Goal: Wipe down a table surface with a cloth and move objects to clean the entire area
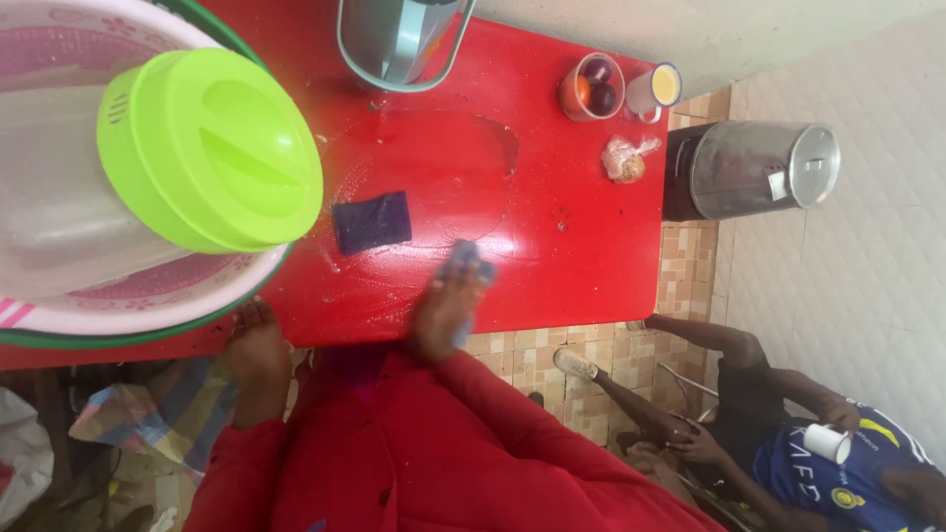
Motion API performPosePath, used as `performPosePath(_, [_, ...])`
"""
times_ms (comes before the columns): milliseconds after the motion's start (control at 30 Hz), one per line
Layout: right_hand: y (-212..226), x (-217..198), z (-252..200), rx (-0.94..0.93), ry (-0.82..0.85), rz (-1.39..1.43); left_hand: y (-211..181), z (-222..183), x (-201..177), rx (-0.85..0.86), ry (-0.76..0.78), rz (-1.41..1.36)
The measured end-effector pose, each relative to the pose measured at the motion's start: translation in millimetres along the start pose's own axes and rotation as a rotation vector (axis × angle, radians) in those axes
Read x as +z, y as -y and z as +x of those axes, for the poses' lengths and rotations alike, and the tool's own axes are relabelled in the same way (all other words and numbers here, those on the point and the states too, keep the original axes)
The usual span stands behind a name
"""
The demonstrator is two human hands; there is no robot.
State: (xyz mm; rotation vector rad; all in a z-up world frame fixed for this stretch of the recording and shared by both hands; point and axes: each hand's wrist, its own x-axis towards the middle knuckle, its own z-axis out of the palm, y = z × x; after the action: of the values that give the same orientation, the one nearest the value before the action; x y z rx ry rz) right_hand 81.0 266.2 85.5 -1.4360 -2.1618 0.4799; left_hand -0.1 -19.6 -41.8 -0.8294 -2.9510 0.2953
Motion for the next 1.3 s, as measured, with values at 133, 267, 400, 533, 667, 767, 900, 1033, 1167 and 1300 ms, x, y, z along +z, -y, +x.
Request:
performPosePath(133, [17,66,-25,-0.089,0.19,-0.116,2,2,-11,0.016,0.048,-0.014])
performPosePath(267, [-4,101,-9,-0.34,0.026,0.146,6,0,-13,0.004,0.154,-0.143])
performPosePath(400, [-115,132,11,-0.391,-0.058,-0.166,4,2,-6,-0.016,0.119,-0.052])
performPosePath(533, [-191,107,42,-0.186,-0.352,-0.729,7,2,-19,-0.007,0.151,-0.104])
performPosePath(667, [-185,85,96,-0.024,-0.35,-0.467,2,0,6,-0.021,0.076,-0.033])
performPosePath(767, [-212,148,142,-0.216,-0.462,-0.334,2,3,-17,-0.015,0.043,-0.016])
performPosePath(900, [-89,149,180,-0.504,-0.608,-0.226,5,-1,21,0.006,0.023,-0.019])
performPosePath(1033, [-14,166,186,-0.619,-0.347,-0.11,4,10,-34,-0.005,0.147,-0.034])
performPosePath(1167, [19,149,169,-0.677,0.0,0.039,2,14,-49,-0.028,0.183,-0.039])
performPosePath(1300, [2,118,152,-0.846,0.215,0.121,1,7,-1,-0.048,0.184,0.025])
